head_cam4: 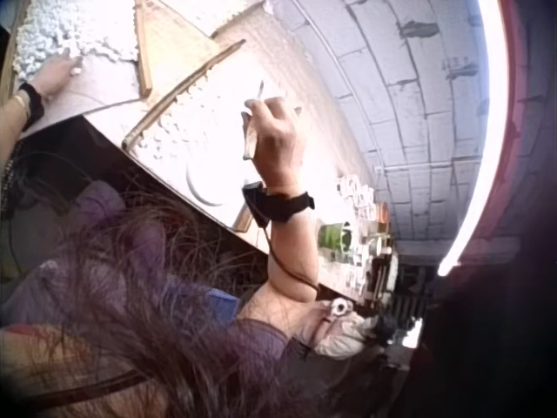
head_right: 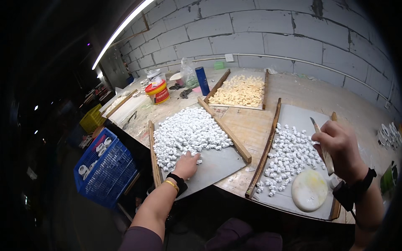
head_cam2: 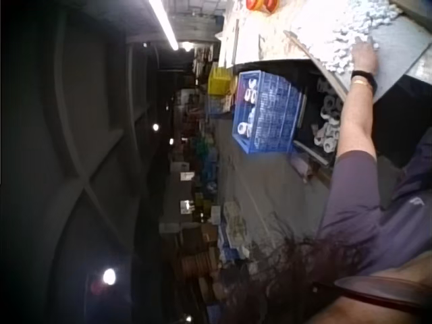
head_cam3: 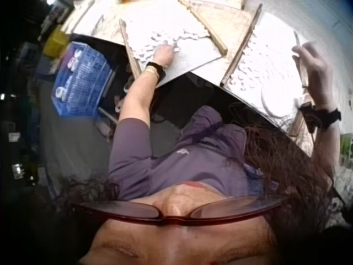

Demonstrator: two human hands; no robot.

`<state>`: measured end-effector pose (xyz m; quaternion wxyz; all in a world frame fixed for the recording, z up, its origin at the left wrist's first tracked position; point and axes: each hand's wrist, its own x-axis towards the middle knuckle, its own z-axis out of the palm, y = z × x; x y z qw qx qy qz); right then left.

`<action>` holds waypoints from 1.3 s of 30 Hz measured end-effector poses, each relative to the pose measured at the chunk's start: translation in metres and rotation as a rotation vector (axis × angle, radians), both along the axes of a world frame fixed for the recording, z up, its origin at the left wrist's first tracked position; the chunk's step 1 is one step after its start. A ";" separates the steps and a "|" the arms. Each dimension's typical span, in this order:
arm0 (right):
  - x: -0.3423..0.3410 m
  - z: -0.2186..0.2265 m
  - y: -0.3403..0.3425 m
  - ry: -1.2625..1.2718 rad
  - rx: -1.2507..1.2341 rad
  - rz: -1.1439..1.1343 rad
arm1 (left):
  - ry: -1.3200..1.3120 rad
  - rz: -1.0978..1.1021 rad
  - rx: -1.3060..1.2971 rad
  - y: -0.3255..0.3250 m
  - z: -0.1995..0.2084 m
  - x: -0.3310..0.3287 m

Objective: Manually trimming or cleaning small white plastic molded parts using a tool at a workbench.

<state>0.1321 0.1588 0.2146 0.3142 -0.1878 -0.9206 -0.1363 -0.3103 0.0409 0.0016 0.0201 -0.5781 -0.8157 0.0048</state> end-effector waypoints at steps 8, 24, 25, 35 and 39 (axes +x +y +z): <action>0.069 -0.011 -0.136 -0.117 -0.024 -0.069 | -0.069 0.016 0.111 0.038 -0.026 -0.011; 0.109 -0.107 -0.169 0.340 -0.594 -0.196 | -2.000 0.646 0.833 -0.014 -0.025 -0.133; 0.104 -0.110 -0.165 0.355 -0.609 -0.176 | -2.146 0.600 0.878 -0.020 -0.029 -0.145; 0.085 -0.124 -0.162 0.432 -0.714 -0.183 | -2.830 0.691 1.095 -0.027 -0.019 -0.098; 0.083 -0.134 -0.165 0.485 -0.726 -0.192 | -3.022 0.360 1.233 -0.035 -0.003 -0.071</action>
